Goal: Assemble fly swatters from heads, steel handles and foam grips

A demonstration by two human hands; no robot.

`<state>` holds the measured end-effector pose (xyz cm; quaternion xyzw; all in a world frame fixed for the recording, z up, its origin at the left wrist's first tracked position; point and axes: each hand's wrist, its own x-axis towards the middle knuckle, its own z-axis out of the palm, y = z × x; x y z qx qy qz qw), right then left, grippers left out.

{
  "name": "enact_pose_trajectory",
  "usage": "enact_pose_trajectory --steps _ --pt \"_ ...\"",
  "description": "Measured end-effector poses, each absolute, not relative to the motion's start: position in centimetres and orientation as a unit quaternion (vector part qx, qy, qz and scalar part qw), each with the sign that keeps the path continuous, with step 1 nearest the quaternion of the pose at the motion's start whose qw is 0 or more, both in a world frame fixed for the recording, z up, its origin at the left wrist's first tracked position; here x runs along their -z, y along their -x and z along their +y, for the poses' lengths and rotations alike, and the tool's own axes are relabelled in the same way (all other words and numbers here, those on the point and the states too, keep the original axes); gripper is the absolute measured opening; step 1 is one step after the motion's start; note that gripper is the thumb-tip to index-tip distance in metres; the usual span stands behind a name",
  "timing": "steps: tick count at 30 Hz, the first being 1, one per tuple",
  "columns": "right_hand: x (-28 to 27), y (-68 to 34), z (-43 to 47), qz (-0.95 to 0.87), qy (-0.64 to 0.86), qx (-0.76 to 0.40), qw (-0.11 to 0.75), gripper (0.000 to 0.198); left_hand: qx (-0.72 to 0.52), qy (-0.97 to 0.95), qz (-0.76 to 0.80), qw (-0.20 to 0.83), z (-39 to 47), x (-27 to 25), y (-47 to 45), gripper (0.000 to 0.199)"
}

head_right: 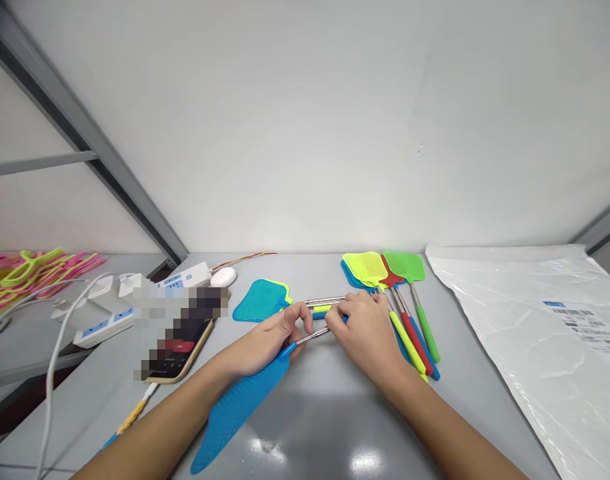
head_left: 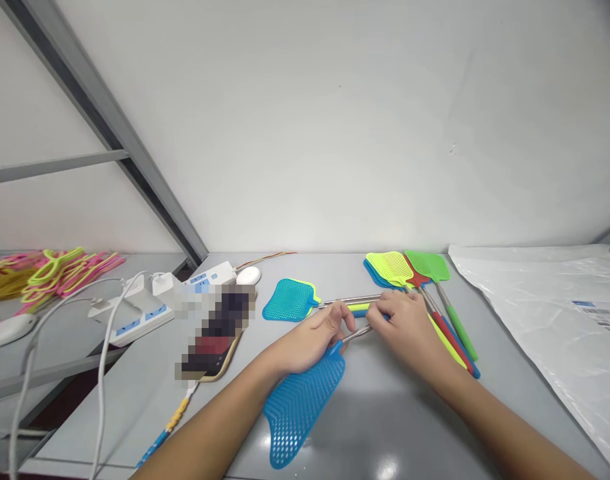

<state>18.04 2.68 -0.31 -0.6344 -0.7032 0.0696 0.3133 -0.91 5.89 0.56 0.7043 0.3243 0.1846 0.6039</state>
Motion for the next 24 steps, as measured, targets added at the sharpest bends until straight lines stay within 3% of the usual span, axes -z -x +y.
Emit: enact_pose_trajectory --steps 8,16,24 --pt "0.4 -18.0 2.6 -0.721 0.628 -0.081 0.282 0.035 -0.177 -0.668 0.281 0.666 5.7 -0.3 0.5 0.054" --pt "0.4 -18.1 2.4 -0.725 0.615 -0.082 0.3 0.035 -0.143 -0.723 0.289 0.611 6.1 -1.5 1.3 0.071" --pt "0.3 -18.1 2.7 -0.723 0.623 -0.091 0.285 0.038 -0.139 -0.706 0.236 0.653 6.0 -0.8 1.2 0.062"
